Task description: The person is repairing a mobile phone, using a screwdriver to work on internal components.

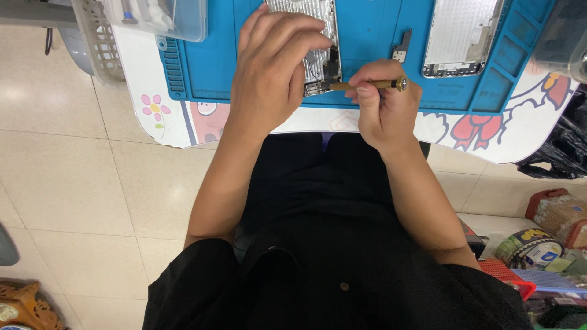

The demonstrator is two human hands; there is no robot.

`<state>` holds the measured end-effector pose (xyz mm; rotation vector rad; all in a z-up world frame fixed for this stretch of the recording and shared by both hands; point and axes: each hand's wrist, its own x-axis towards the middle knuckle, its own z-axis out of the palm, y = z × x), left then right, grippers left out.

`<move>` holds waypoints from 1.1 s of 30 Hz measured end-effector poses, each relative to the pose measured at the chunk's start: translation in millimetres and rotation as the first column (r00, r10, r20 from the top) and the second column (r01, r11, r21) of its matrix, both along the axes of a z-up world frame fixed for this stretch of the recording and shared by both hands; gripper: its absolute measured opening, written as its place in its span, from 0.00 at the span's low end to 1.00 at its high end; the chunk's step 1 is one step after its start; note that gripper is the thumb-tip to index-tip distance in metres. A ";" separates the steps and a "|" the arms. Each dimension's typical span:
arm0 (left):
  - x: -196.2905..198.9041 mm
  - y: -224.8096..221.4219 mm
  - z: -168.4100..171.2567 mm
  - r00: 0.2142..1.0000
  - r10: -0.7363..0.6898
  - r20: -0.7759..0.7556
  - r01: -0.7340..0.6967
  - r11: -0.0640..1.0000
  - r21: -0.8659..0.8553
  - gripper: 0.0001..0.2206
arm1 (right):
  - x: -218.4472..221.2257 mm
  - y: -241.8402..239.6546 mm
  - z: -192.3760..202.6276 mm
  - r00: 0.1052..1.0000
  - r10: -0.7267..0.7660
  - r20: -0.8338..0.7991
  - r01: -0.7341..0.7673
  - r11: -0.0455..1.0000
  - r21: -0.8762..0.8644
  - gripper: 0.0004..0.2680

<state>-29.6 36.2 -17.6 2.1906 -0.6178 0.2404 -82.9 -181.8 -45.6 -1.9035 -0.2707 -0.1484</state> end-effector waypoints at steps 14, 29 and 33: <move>-0.5 -0.5 -0.6 1.000 0.005 0.011 -0.005 1.000 0.001 0.15 | -1.6 1.3 0.9 1.000 -0.027 -0.014 0.027 1.000 -0.002 0.08; -0.8 1.6 1.8 1.000 -0.010 0.019 0.010 1.000 -0.011 0.16 | 40.9 10.1 114.8 0.951 0.306 -0.037 -0.295 0.865 -0.405 0.07; -1.0 2.4 1.6 1.000 -0.004 0.006 0.004 1.000 -0.028 0.15 | 56.3 23.8 136.2 0.907 0.405 -0.113 -0.392 0.716 -0.578 0.04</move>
